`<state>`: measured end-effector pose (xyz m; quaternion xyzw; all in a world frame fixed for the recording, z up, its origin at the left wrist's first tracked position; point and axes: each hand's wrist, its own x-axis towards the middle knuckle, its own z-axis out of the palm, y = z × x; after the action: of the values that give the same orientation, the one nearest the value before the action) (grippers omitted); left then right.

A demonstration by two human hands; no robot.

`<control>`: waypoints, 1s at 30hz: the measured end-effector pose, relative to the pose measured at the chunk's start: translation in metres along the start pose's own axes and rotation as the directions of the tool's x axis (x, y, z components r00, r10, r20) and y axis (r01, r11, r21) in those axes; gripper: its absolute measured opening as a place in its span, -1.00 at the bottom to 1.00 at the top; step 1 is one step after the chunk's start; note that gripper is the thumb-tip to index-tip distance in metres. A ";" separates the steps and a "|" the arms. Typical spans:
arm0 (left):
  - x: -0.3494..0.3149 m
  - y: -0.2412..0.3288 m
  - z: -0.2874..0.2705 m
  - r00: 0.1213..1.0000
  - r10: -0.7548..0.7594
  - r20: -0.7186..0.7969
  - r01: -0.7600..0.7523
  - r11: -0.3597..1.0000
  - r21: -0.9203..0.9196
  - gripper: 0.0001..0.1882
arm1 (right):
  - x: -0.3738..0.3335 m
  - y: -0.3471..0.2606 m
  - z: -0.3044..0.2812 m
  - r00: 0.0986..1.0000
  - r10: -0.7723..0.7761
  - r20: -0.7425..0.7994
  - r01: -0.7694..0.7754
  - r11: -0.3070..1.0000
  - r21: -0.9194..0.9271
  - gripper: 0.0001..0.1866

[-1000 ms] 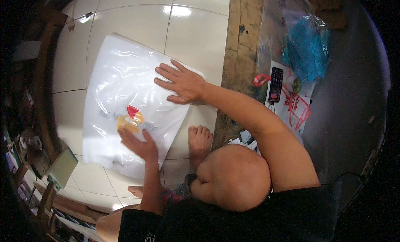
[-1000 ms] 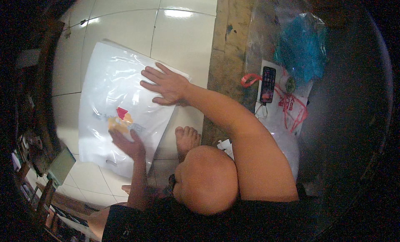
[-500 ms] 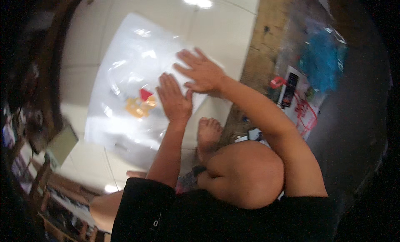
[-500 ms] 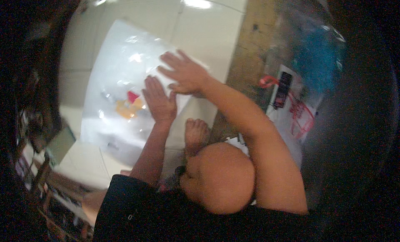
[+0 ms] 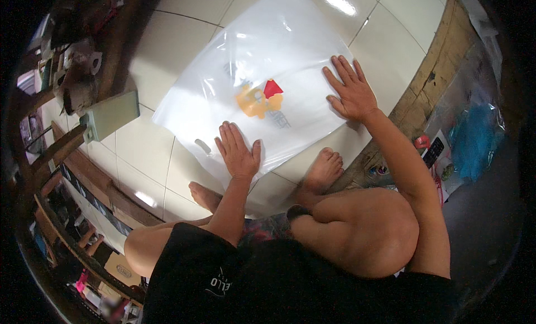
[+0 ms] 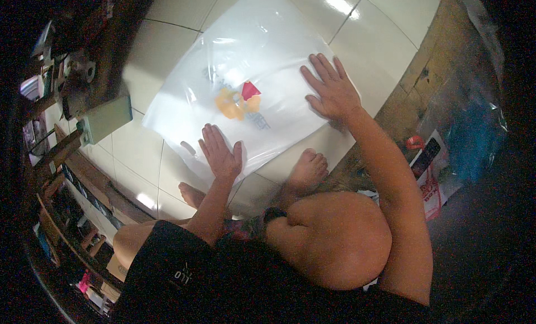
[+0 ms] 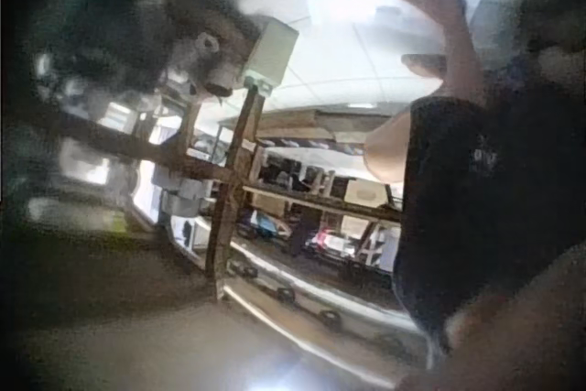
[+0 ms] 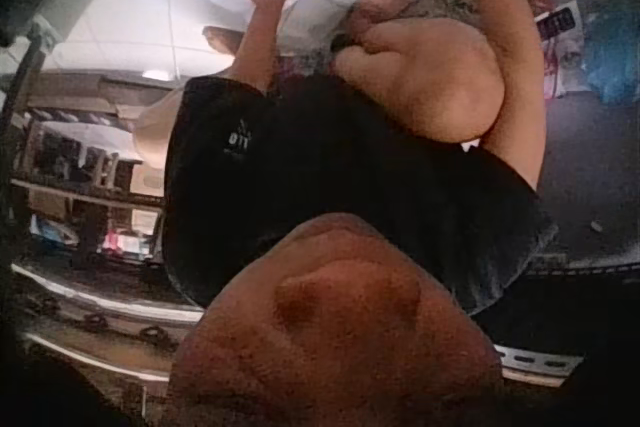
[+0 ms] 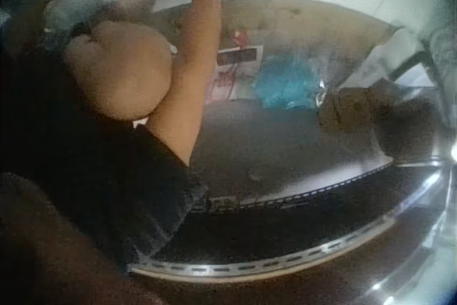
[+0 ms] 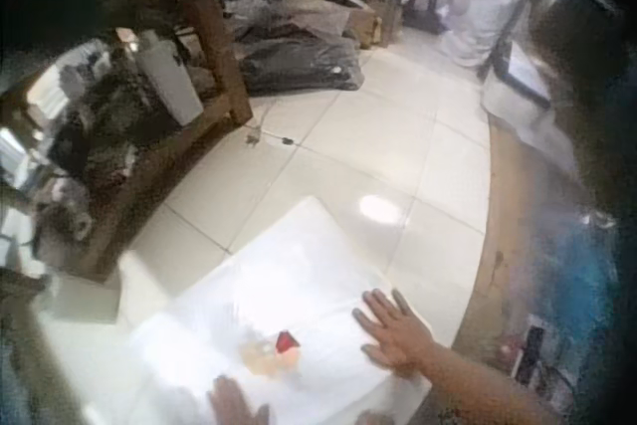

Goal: The person sits on the floor and repeatedly folds white plastic sheets by hand. They smooth the sheets, fold them in half, and stack them into a neat pile.

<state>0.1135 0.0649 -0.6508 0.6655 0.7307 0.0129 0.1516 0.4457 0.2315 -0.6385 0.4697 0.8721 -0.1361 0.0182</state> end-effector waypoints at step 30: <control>-0.040 -0.010 0.012 0.999 0.030 -0.037 -0.030 0.999 -0.020 -0.21 | -0.005 0.007 0.009 0.992 -0.037 -0.117 0.040 0.999 0.029 -0.28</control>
<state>0.1092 0.0227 -0.6562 0.6744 0.7232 0.0352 0.1448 0.4537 0.2286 -0.6475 0.4601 0.8784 -0.1222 -0.0426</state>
